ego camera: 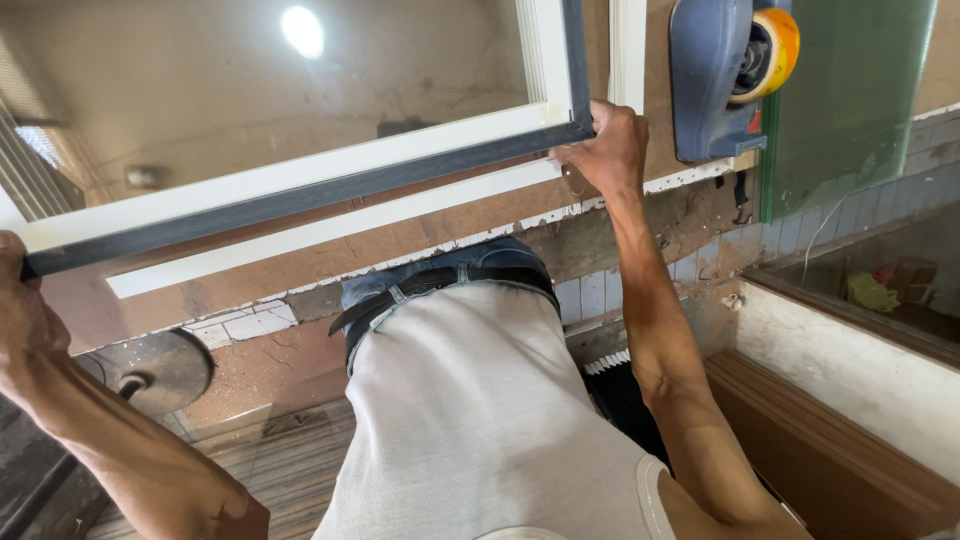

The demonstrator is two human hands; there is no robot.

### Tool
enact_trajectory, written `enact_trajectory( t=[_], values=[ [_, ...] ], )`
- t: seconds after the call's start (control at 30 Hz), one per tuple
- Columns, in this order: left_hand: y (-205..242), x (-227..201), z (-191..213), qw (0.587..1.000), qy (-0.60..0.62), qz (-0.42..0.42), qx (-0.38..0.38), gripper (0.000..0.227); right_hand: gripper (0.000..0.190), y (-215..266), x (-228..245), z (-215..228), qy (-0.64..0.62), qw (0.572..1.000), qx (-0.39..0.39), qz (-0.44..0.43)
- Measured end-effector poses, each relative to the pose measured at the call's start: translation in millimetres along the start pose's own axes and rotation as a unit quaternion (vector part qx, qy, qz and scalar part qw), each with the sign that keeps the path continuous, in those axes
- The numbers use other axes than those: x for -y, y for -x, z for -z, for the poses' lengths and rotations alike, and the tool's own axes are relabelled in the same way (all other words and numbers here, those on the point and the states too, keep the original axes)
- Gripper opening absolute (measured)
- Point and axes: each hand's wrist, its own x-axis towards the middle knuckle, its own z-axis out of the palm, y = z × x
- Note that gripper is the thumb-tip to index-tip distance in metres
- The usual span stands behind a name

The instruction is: The person assembles a window frame by hand, inserting white plastic strips into the frame's grooves and pressing them into place. They repeatedly adjust the frame and wipe the glass surface with a cloth while working at a bench.

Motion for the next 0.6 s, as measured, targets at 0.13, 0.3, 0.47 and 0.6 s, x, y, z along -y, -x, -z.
enact_trajectory(
  t=[0.13, 0.3, 0.47, 0.6],
  values=[
    [-10, -2, -7, 0.999, 0.009, -0.032, 0.008, 0.009, 0.033, -6, 3, 3, 0.016, 0.999, -0.028, 0.015],
    [-8, -16, -3, 0.997, 0.006, -0.069, 0.036, 0.018, 0.034, 1, -2, -5, 0.029, 0.999, -0.04, 0.01],
    [-6, -36, -11, 0.987, -0.037, -0.137, 0.071, 0.021, 0.04, -2, -7, -5, 0.003, 1.0, -0.027, 0.013],
    [-28, -19, 22, 0.947, -0.193, -0.256, -0.007, 0.038, 0.045, 3, -20, -4, -0.052, 0.997, 0.023, 0.043]
  ],
)
